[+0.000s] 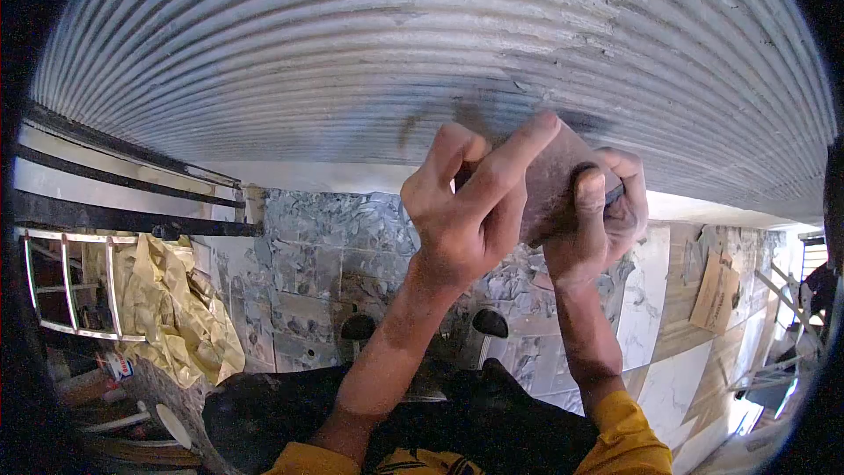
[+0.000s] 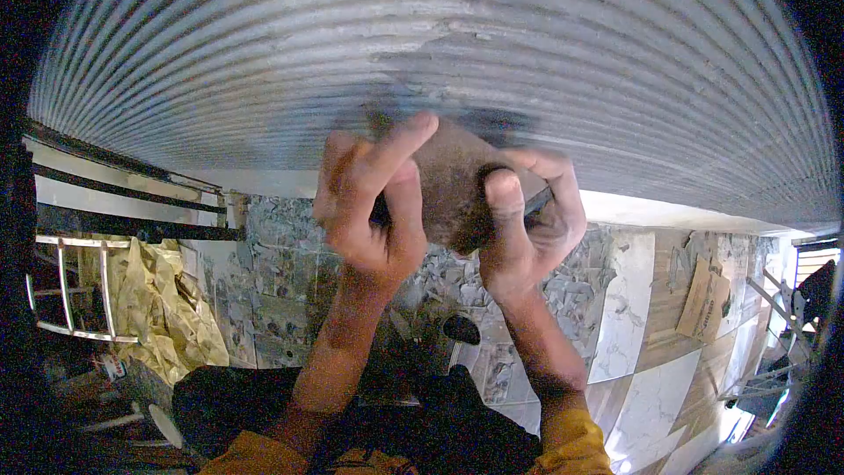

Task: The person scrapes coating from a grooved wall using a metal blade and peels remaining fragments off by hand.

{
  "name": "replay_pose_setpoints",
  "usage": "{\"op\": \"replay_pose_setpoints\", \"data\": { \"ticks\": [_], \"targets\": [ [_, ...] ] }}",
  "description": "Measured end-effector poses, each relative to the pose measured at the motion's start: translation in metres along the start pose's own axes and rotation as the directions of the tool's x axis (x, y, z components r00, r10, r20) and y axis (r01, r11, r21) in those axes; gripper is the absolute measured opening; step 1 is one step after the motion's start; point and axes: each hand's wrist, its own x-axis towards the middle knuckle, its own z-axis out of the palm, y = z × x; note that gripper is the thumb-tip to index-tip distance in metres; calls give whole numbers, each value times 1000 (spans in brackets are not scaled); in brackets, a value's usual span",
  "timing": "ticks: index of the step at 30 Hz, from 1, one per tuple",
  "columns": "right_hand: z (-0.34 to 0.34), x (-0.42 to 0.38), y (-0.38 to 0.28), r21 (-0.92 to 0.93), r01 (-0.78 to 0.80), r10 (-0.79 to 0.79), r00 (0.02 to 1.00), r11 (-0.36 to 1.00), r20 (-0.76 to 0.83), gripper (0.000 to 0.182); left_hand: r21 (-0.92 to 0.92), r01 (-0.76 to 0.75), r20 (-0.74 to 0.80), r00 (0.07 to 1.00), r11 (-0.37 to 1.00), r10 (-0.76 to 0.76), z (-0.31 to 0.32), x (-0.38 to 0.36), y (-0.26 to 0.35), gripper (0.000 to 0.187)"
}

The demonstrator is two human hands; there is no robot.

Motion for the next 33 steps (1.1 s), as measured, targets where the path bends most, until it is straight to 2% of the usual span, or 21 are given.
{"op": "replay_pose_setpoints", "data": {
  "ticks": [3,5,7,12,14,21,26,29,31,33],
  "targets": [
    [1,0,-4,6,-22,22,1000,1000,4,23,-17,-50,-36,998,999,49,3,-3,-3,44],
    [1,0,-5,-20,-61,61,998,998,2,20,-54,-59,-160,986,997,50,11,0,-7,45],
    [1,2,-3,-83,-84,82,996,993,-23,17,-47,-25,-117,993,999,19,11,2,-6,45],
    [-1,8,0,-52,-106,104,994,993,-29,17,-6,42,-25,999,999,-43,5,9,1,44],
    [-2,9,2,-53,-106,105,994,993,-27,16,28,66,61,996,997,-67,3,11,2,42],
    [-3,10,0,-33,-69,68,997,997,-31,19,71,36,48,998,997,-39,6,7,-2,43],
    [-4,5,-3,2,-84,84,996,996,-42,22,2,21,26,999,1000,-21,7,5,-2,44],
    [-8,1,-5,-27,-31,30,1000,999,-8,24,-19,-36,-16,999,999,36,5,-3,-3,47],
    [-6,0,-9,-66,59,-59,998,996,8,24,-26,-70,-26,997,997,69,3,-7,-5,44],
    [-9,2,-7,-112,67,-64,997,991,31,23,-32,-103,-36,994,994,102,4,-9,-7,41]
  ]
}}
